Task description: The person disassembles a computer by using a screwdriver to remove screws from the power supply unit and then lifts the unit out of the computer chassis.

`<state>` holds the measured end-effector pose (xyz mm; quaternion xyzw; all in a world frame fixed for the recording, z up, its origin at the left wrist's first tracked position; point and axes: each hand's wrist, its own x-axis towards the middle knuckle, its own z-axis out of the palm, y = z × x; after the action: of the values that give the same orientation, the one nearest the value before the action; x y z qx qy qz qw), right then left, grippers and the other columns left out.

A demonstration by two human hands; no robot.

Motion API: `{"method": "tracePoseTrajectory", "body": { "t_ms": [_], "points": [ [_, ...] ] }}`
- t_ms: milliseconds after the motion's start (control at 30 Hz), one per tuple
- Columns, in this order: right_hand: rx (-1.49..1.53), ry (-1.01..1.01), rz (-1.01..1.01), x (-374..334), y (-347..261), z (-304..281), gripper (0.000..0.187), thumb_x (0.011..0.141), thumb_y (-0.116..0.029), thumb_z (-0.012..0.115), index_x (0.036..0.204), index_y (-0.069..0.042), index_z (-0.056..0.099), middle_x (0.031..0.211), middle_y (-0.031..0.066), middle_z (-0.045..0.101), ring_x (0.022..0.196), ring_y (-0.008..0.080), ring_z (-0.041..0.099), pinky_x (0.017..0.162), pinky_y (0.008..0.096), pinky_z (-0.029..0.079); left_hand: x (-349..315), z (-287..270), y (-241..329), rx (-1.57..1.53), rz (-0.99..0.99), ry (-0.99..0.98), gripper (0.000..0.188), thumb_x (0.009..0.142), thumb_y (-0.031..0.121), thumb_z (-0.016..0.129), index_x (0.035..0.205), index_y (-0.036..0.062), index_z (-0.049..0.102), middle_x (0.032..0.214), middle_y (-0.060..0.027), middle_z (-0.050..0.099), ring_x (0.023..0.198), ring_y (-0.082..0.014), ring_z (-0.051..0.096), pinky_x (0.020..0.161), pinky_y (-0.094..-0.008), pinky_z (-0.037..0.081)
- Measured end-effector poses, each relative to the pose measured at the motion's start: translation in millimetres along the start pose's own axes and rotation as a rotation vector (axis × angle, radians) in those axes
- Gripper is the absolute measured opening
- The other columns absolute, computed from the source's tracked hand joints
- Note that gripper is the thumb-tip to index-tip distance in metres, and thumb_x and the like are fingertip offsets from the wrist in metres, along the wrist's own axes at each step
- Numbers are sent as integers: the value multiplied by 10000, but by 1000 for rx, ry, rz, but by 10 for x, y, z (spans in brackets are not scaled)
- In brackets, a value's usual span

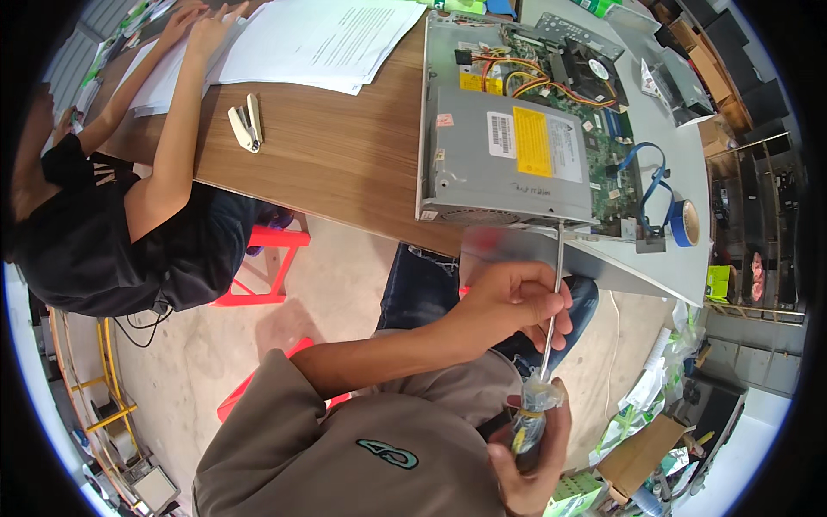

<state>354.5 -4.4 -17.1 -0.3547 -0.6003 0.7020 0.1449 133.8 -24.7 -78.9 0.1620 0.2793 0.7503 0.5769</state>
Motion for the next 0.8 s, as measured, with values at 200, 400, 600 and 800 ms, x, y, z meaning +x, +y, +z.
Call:
{"method": "tracePoseTrajectory", "body": {
  "t_ms": [200, 400, 600, 800],
  "points": [
    [1018, -312, 268, 48, 93, -86, 757, 975, -200, 613, 1578, -88, 170, 762, 60, 443, 551, 138, 486, 354, 246, 389, -14, 42, -11, -23, -1, 32, 246, 1006, 227, 626, 1102, 4, 591, 923, -117, 688, 812, -215, 717, 708, -329, 597],
    [259, 0, 40, 25, 39, 21, 766, 962, -243, 632, 1555, -35, 195, 897, 110, 544, 609, 138, 555, 366, 229, 414, 43, 48, 55, -119, -22, 3, 280, 1002, 210, 632, 1184, 0, 596, 1014, -132, 688, 843, -233, 721, 753, -327, 604],
    [-634, 156, -253, 75, -21, 219, 712, 951, -144, 618, 1524, 75, 256, 1541, 194, 332, 958, 215, 561, 721, 273, 482, -103, 66, 164, 999, 274, 108, 326, 995, 248, 622, 1104, -58, 593, 942, -180, 703, 848, -281, 727, 711, -380, 571],
    [-757, 199, -289, 18, -19, 250, 627, 967, -128, 579, 1495, 94, 323, 1493, 211, 419, 979, 210, 564, 781, 294, 490, 346, -45, 1200, 1713, 678, 83, 202, 934, 218, 612, 972, 26, 662, 753, -147, 660, 759, -376, 654, 827, -470, 488]
  ]
}}
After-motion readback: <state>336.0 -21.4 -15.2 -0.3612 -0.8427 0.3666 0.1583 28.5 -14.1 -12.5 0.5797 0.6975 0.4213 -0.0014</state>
